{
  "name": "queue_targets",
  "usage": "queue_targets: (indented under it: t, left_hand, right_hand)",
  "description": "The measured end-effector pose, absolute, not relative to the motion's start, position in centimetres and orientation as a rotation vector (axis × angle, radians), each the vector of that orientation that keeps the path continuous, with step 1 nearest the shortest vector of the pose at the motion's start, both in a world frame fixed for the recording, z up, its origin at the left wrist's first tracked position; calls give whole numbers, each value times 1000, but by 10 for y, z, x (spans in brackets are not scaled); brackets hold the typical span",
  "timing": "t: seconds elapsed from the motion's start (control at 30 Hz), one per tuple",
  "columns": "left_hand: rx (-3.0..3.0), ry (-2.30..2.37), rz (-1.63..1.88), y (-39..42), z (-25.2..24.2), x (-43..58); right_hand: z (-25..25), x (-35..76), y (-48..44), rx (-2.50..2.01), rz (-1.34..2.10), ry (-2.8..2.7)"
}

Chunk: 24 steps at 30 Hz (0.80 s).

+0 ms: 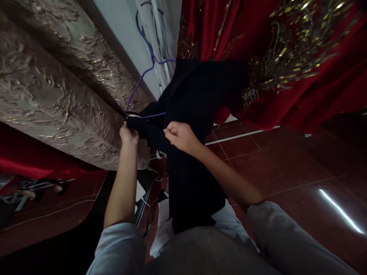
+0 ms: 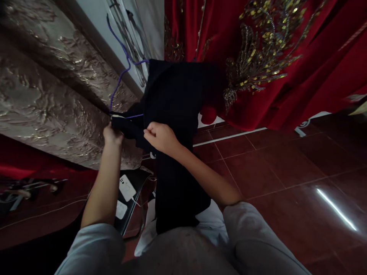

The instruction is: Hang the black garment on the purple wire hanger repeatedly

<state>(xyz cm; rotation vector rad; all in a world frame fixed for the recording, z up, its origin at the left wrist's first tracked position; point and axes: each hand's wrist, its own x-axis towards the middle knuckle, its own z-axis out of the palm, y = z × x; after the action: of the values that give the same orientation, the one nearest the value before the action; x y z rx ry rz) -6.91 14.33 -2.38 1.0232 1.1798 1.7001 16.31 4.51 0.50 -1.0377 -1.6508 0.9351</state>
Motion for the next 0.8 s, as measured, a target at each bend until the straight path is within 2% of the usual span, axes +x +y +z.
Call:
queue_targets:
  t: [0.13, 0.23, 0.37, 0.5, 0.63, 0.8]
  left_hand:
    - [815, 1241, 1623, 111, -65, -46]
    - [892, 1147, 1558, 93, -67, -32]
    - [1376, 935, 1402, 74, -35, -4]
    - [1780, 832, 1228, 45, 9, 33]
    - [2064, 782, 1248, 25, 32, 51]
    - [2065, 846, 1140, 37, 24, 33]
  right_hand:
    - [-26, 181, 25, -981, 1166, -1261]
    - [-58, 206, 6, -1101, 1081, -844]
    - [-80, 225, -12, -1208, 874, -715]
    - [-56, 216, -14, -1186, 731, -1102]
    - [-24, 199, -9, -842, 1177, -1414]
    - [4, 191, 1, -802, 1627, -1262]
